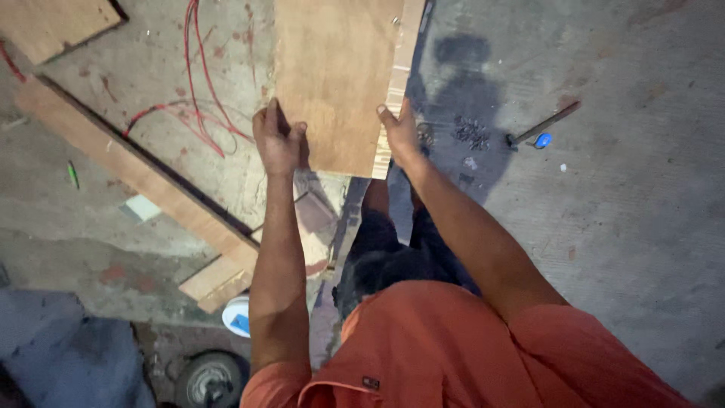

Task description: The person hammers nails along the edge of a plywood panel on the floor, then carries the panel to a work area and aligns it with wooden strips and other panels. They measure a strip with a tape measure and mark it with a pencil, fit the pieces together, and finally begin cutting a panel with a circular saw.

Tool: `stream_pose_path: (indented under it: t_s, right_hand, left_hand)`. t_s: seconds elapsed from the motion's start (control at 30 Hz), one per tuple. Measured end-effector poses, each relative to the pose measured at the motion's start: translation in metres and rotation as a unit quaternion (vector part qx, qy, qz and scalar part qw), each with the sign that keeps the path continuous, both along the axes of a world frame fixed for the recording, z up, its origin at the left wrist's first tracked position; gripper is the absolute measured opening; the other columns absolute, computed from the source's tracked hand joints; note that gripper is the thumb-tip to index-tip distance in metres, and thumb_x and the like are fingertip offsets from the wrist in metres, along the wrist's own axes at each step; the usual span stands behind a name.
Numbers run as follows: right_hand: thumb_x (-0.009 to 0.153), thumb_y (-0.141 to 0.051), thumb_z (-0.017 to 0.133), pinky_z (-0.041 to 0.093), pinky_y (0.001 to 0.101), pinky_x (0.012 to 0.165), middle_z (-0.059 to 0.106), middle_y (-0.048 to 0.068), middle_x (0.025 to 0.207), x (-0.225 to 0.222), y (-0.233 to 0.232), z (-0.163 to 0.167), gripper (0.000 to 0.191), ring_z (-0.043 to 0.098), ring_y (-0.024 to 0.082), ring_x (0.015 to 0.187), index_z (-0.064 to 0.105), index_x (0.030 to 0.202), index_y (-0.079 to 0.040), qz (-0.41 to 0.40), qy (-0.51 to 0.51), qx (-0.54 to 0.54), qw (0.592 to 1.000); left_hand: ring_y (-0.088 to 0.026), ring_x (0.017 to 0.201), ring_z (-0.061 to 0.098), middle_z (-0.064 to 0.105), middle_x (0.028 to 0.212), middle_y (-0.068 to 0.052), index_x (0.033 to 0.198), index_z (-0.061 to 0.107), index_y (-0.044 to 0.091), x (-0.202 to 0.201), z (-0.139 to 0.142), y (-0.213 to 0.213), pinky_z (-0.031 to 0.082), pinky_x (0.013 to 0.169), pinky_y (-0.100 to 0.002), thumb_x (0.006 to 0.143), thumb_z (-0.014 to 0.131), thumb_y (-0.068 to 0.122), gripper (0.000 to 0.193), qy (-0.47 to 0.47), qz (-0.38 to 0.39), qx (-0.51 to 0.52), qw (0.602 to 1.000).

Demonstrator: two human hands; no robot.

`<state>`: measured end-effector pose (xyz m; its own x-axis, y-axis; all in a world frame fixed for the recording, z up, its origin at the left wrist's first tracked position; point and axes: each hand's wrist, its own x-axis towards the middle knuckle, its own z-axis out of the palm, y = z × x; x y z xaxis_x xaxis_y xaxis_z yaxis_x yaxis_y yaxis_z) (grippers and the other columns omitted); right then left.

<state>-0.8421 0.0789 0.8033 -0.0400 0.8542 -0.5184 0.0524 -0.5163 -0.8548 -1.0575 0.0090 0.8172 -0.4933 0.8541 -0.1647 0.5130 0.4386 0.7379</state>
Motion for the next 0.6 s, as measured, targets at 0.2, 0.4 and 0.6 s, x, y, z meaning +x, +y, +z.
stream_pose_path:
  t_s: [0.2, 0.4, 0.6]
  right_hand:
    - [0.101, -0.01, 0.069, 0.052, 0.0337, 0.097, 0.066, 0.008, 0.119, -0.003, 0.008, -0.004, 0.038, 0.062, 0.016, 0.107, 0.052, 0.134, -0.002, -0.019, 0.067, -0.045, 0.997]
    - [0.098, -0.011, 0.07, 0.052, 0.0336, 0.097, 0.068, 0.007, 0.121, -0.006, 0.012, 0.005, 0.041, 0.064, 0.015, 0.108, 0.052, 0.134, -0.003, -0.002, 0.07, -0.041, 0.997]
    - [0.094, -0.015, 0.076, 0.056, 0.0374, 0.091, 0.071, 0.011, 0.115, 0.002, 0.009, 0.016, 0.042, 0.068, 0.02, 0.103, 0.056, 0.13, -0.003, 0.043, 0.022, -0.127, 0.991]
  left_hand:
    - [-0.025, 0.1, 0.059, 0.058, 0.117, -0.012, 0.144, 0.058, 0.004, -0.005, -0.003, 0.007, 0.053, 0.088, -0.036, 0.072, 0.093, 0.007, 0.08, 0.013, 0.0, -0.006, 1.0]
    - [-0.028, 0.101, 0.061, 0.058, 0.121, -0.014, 0.145, 0.057, 0.005, -0.007, 0.0, 0.007, 0.054, 0.088, -0.036, 0.073, 0.092, 0.006, 0.08, 0.005, -0.007, -0.002, 1.0]
    - [-0.035, 0.111, 0.06, 0.06, 0.125, -0.018, 0.144, 0.056, 0.001, -0.011, 0.016, -0.006, 0.052, 0.096, -0.042, 0.075, 0.091, 0.01, 0.078, 0.062, -0.057, 0.017, 0.996]
